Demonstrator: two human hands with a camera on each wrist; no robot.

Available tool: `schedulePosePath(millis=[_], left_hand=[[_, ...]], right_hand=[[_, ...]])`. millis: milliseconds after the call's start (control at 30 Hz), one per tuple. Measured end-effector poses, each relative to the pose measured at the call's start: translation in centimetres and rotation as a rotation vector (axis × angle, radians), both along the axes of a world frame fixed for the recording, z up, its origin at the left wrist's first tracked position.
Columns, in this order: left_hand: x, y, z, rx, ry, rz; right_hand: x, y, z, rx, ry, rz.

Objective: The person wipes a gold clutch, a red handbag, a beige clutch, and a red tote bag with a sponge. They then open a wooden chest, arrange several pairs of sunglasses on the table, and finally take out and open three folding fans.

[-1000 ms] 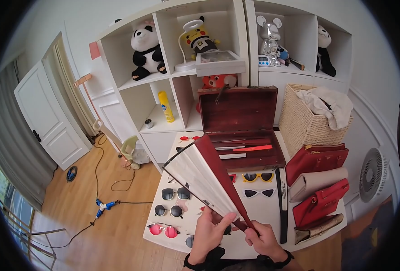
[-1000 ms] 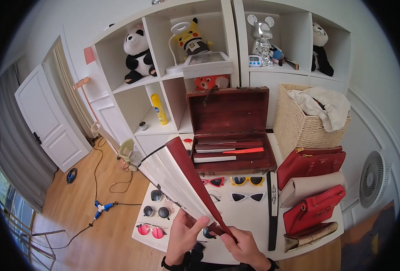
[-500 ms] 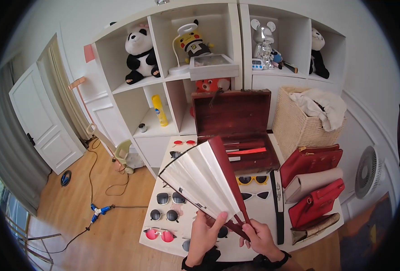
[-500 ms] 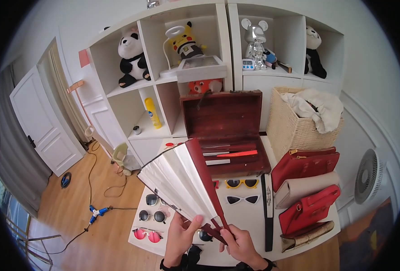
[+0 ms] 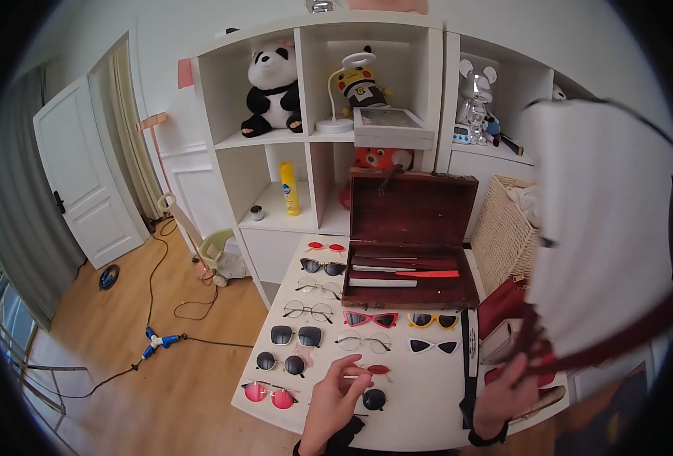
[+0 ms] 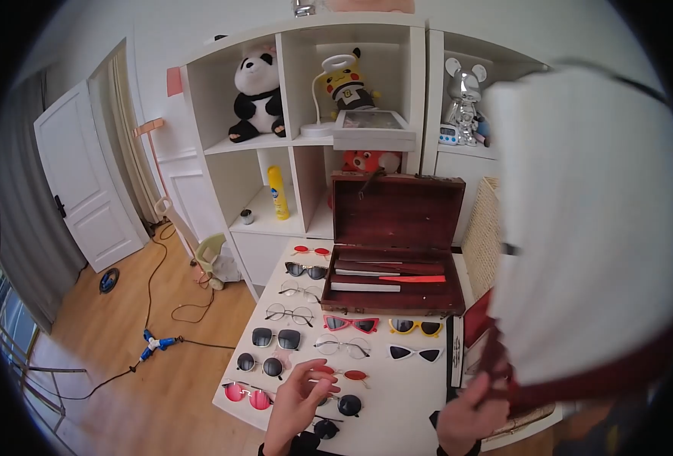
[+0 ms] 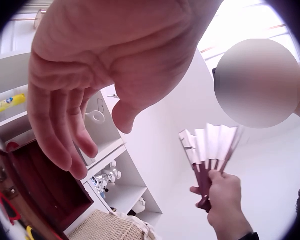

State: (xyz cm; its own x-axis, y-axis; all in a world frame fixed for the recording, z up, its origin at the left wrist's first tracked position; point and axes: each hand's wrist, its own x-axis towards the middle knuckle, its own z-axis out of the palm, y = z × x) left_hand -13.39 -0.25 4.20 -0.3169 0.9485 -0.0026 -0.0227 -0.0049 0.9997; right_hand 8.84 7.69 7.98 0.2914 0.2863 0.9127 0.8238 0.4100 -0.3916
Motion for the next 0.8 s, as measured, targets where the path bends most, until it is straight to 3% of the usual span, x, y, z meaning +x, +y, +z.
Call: schedulePosePath(millis=[33, 100, 133, 167, 233, 400, 533, 600, 667, 700, 767, 800], left_hand=[[0.2, 0.0, 0.0, -0.001, 0.036, -0.013], [1.0, -0.1, 0.3, 0.011, 0.059, -0.033], [1.0, 0.0, 0.7, 0.035, 0.103, -0.053], [0.9, 0.0, 0.8, 0.042, 0.105, -0.052], [1.1, -0.5, 0.8, 0.058, 0.061, -0.073], [1.1, -0.7, 1.1, 0.000, 0.071, -0.115], [1.4, -0.6, 1.6, -0.093, 0.216, -0.262], [2.0, -0.3, 1.5, -0.115, 0.239, -0.322], [2.9, 0.2, 0.8, -0.001, 0.079, -0.274], [2.9, 0.4, 0.1, -0.007, 0.080, -0.282], [2.9, 0.7, -0.9, 0.026, -0.216, -0.362], [2.7, 0.4, -1.1, 0.019, -0.213, -0.369]], right_hand=[[-0.5, 1.0, 0.2, -0.005, -0.110, 0.093], [-1.5, 1.3, 1.8, -0.285, -0.115, 0.359], [-1.9, 1.2, 2.4, -0.265, 0.061, 0.440], [-2.0, 1.2, 3.1, -0.258, 0.061, 0.441], [-1.7, 0.7, 3.9, -0.102, 0.466, 0.516], [-0.7, 1.1, 2.5, -0.032, 0.703, 0.723], [-1.4, 0.6, 2.8, -0.011, 0.883, 0.800], [-2.6, 0.4, 4.0, 0.062, 1.162, 0.839], [-3.1, 0.4, 3.3, 0.043, 1.235, 0.867], [-3.2, 0.5, 2.7, 0.024, 1.304, 0.903], [-3.3, 0.1, 1.2, -0.032, 1.290, 0.970], [-3.6, -0.2, 0.9, -0.124, 1.277, 1.055]])
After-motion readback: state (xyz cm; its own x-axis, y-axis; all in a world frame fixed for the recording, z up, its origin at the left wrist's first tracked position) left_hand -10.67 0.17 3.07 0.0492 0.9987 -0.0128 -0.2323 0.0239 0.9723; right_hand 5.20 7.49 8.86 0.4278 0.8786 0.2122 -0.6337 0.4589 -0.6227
